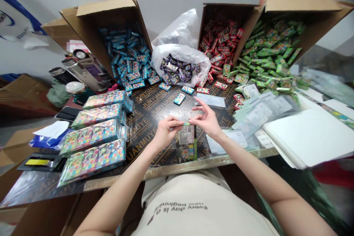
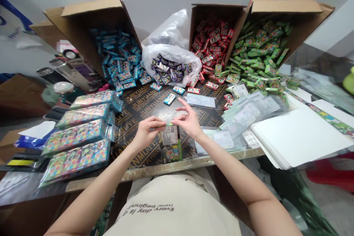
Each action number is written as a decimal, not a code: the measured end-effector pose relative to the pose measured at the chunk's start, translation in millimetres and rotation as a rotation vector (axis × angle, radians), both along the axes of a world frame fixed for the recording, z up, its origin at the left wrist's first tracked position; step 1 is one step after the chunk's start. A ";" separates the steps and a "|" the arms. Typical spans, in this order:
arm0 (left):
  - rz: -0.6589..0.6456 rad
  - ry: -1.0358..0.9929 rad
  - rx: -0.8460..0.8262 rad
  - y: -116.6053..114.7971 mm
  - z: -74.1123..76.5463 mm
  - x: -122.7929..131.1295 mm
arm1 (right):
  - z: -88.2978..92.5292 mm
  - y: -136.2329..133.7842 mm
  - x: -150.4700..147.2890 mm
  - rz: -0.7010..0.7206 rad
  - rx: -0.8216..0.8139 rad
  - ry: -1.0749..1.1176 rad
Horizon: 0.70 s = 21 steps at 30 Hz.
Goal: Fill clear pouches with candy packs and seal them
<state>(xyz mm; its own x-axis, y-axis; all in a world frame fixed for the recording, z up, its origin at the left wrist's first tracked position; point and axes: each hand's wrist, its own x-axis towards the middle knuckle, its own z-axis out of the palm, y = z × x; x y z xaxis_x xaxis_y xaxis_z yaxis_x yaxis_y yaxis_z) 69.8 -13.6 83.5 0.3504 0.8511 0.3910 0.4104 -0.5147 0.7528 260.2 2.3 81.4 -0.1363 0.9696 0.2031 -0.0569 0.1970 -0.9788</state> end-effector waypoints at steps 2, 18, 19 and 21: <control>0.013 -0.003 -0.006 0.7 -0.6 -0.5 | 2.4 2.8 0.7 0.018 -0.014 -0.053; 0.098 -0.053 0.009 -8.4 0.8 4.4 | 44.0 -15.8 -3.1 0.051 0.028 -0.149; 0.116 -0.072 -0.003 -8.6 1.1 5.2 | 43.1 -15.1 -5.9 0.087 -0.005 -0.137; 0.123 -0.080 -0.009 -9.4 2.5 6.1 | 36.7 -13.8 -11.4 0.101 -0.045 -0.121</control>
